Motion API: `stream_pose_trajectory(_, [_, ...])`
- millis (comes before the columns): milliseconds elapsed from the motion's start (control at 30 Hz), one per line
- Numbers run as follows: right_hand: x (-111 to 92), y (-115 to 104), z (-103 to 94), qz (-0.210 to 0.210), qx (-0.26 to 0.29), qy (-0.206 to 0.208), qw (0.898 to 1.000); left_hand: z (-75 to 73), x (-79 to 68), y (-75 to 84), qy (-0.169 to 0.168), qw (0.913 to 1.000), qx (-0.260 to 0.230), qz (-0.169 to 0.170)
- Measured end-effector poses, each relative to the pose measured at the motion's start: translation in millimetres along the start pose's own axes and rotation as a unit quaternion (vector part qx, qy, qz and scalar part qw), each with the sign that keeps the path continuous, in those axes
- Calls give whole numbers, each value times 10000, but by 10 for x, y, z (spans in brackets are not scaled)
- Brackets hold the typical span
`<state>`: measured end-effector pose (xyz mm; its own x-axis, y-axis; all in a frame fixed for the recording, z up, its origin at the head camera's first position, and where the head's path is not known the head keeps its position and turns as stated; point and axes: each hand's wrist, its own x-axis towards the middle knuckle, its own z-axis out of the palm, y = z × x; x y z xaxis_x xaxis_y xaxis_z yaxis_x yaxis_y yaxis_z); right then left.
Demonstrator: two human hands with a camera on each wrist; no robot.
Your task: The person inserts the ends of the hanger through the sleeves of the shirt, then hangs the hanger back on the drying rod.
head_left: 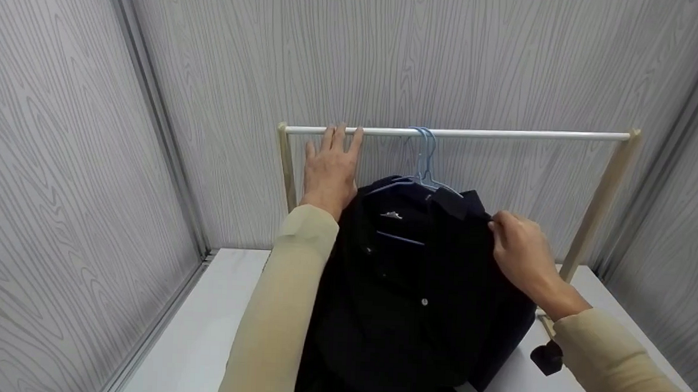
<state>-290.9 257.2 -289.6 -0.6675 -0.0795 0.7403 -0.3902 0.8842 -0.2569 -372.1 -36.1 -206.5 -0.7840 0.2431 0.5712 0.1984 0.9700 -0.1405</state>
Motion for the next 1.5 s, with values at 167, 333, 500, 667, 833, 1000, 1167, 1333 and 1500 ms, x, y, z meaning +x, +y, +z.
stream_pose_trajectory(167, [-19, -2, 7, 286, 30, -386, 9988, 13, -26, -7, 127, 9998, -147, -2])
stream_pose_trajectory(333, [-52, -24, 16, 348, 116, -590, 9976, 31, -76, 12, 193, 9970, -738, -100])
stream_pose_trajectory(500, [-87, -61, 15, 148, 82, -251, 9995, 83, -141, 63, 339, 9943, -1010, 26])
stream_pose_trajectory(667, [-91, -115, -11, -279, -93, 278, 9992, 92, -190, 103, 420, 9931, -1078, 208])
stream_pose_trajectory(833, [-126, -204, -7, -710, -154, 496, 9961, 136, -260, 142, 449, 9927, -1057, 382])
stream_pose_trajectory(1000, [-206, -315, 40, -1145, -43, 505, 9921, 222, -378, 192, 465, 9918, -1042, 583])
stream_pose_trajectory(1167, [-327, -395, 105, -1583, 102, 427, 9864, 300, -544, 239, 528, 9894, -1130, 744])
stream_pose_trajectory(1333, [-453, -423, 148, -1779, 225, 345, 9832, 392, -780, 269, 814, 9791, -1582, 985])
stream_pose_trajectory(1500, [-578, -396, 191, -1781, 343, 111, 9834, 513, -1068, 242, 1051, 9688, -1962, 1089])
